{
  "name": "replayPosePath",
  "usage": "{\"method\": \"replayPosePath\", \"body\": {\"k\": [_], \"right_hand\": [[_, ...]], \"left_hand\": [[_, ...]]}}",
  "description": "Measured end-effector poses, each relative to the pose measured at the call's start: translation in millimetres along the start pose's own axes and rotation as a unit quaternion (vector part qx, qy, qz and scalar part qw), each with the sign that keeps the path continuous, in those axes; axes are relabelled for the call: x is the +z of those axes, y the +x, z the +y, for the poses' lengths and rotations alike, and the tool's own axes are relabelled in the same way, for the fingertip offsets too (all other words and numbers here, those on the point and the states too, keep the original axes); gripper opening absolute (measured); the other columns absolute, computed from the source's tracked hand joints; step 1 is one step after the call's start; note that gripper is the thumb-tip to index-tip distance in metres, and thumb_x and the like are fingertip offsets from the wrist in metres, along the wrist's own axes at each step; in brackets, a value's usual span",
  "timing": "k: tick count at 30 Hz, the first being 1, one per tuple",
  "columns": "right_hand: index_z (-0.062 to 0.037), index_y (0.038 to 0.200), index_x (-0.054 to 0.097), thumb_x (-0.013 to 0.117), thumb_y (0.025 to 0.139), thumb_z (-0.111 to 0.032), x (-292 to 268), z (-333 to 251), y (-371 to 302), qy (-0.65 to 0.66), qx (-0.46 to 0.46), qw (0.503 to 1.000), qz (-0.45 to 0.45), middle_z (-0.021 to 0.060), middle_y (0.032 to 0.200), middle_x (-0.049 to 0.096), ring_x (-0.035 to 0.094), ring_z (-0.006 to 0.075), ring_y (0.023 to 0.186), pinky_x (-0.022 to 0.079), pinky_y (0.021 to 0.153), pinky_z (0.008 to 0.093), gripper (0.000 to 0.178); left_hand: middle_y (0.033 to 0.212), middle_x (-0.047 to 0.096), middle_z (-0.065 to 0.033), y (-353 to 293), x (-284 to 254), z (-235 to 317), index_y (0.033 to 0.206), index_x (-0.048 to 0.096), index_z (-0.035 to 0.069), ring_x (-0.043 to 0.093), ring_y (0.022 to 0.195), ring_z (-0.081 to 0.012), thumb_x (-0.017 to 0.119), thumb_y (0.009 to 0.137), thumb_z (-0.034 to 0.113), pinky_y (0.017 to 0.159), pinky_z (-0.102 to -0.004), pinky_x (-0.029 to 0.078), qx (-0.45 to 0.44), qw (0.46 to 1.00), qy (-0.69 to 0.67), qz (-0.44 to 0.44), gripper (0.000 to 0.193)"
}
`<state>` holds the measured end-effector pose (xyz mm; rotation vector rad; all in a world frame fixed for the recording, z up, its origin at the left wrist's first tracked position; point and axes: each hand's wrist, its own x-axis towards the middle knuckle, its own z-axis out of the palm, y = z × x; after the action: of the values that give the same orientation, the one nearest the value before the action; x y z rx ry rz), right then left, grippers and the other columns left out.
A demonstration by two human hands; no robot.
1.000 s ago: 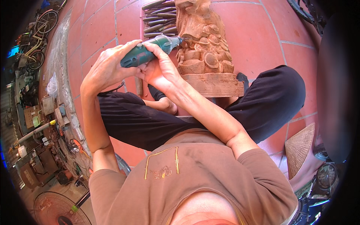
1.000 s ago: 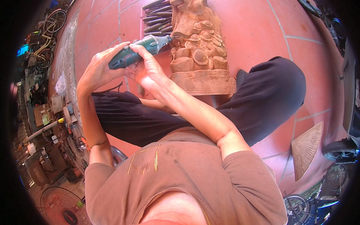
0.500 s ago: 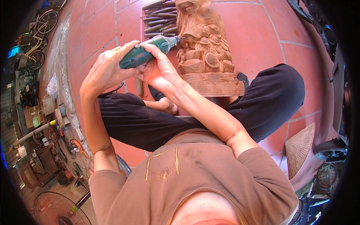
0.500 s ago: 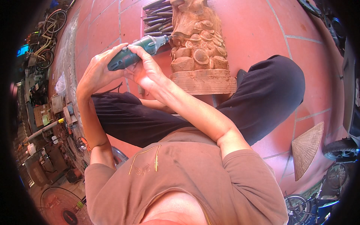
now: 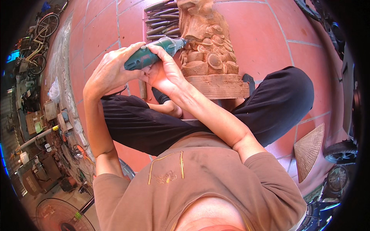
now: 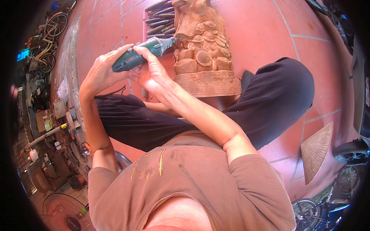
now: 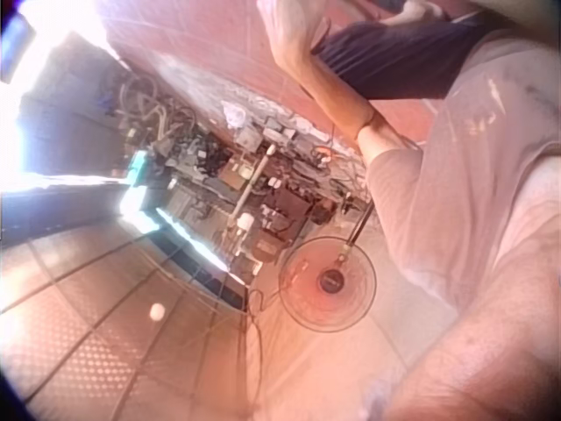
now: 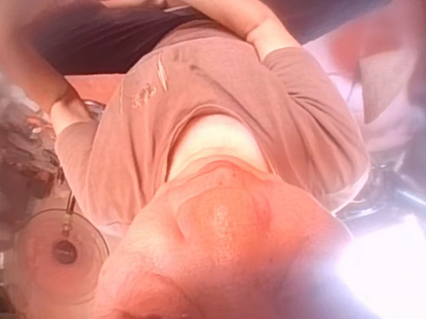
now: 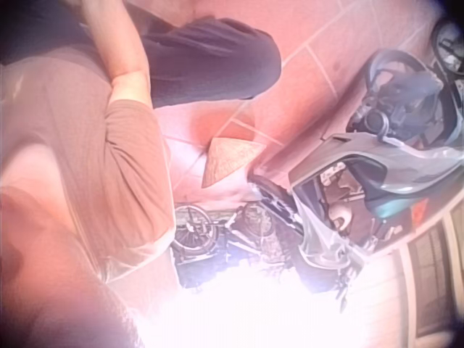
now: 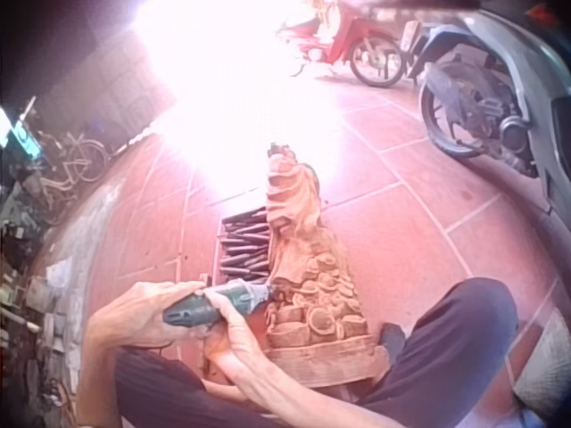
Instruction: The person uses a handheld rotary tool to carve intricate details into a wooden sculpture. They hold the tool with both hands and carefully shape the surface of the wood, which is positioned between their legs.
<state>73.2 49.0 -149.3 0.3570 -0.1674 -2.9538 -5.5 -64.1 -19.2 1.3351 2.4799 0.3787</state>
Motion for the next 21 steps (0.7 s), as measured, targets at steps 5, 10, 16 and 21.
{"method": "replayPosePath", "body": {"k": [5, 10, 16, 21], "right_hand": [[-0.0171, 0.118, 0.064, 0.071, 0.095, -0.03, -2.7, -1.0, -0.3, 0.001, -0.003, 1.0, -0.009, -0.0009, 0.111, 0.071, 0.065, 0.0172, 0.106, 0.049, 0.097, 0.044, 0.027], [-0.0169, 0.119, 0.064, 0.07, 0.096, -0.031, -2.3, -1.3, 0.0, 0.001, -0.005, 1.0, -0.008, -0.0004, 0.113, 0.071, 0.066, 0.0179, 0.108, 0.049, 0.098, 0.045, 0.027], [-0.0174, 0.118, 0.064, 0.071, 0.095, -0.03, -0.6, 0.1, -2.5, 0.009, -0.012, 1.0, -0.006, -0.0009, 0.111, 0.071, 0.066, 0.0166, 0.106, 0.05, 0.096, 0.0431, 0.027], [-0.0184, 0.117, 0.064, 0.071, 0.095, -0.03, -2.3, 0.0, -3.1, 0.009, -0.016, 1.0, -0.004, -0.0017, 0.109, 0.071, 0.065, 0.0148, 0.102, 0.049, 0.092, 0.0397, 0.026]], "left_hand": [[0.115, 0.07, -0.0235, 2.5, 0.0, 1.8, 0.14, 0.057, 0.004, 0.069, 0.1, -0.0394, 0.084, 0.07, 0.02, 0.091, -0.0419, 0.054, 0.012, 1.0, 0.017, 0.0, 0.077], [0.115, 0.07, -0.0235, 3.1, 0.2, 0.2, 0.139, 0.057, 0.003, 0.069, 0.101, -0.0396, 0.084, 0.071, 0.02, 0.091, -0.0418, 0.054, 0.033, 0.999, 0.022, 0.005, 0.075], [0.115, 0.07, -0.0238, 4.0, -3.2, 6.3, 0.138, 0.058, 0.003, 0.069, 0.101, -0.0399, 0.084, 0.072, 0.019, 0.091, -0.0415, 0.054, 0.024, 1.0, 0.012, -0.009, 0.073], [0.117, 0.07, -0.0237, 4.7, -3.0, 7.1, 0.138, 0.058, 0.003, 0.069, 0.102, -0.0392, 0.084, 0.072, 0.019, 0.091, -0.0411, 0.054, 0.022, 1.0, 0.0, -0.011, 0.073]]}}
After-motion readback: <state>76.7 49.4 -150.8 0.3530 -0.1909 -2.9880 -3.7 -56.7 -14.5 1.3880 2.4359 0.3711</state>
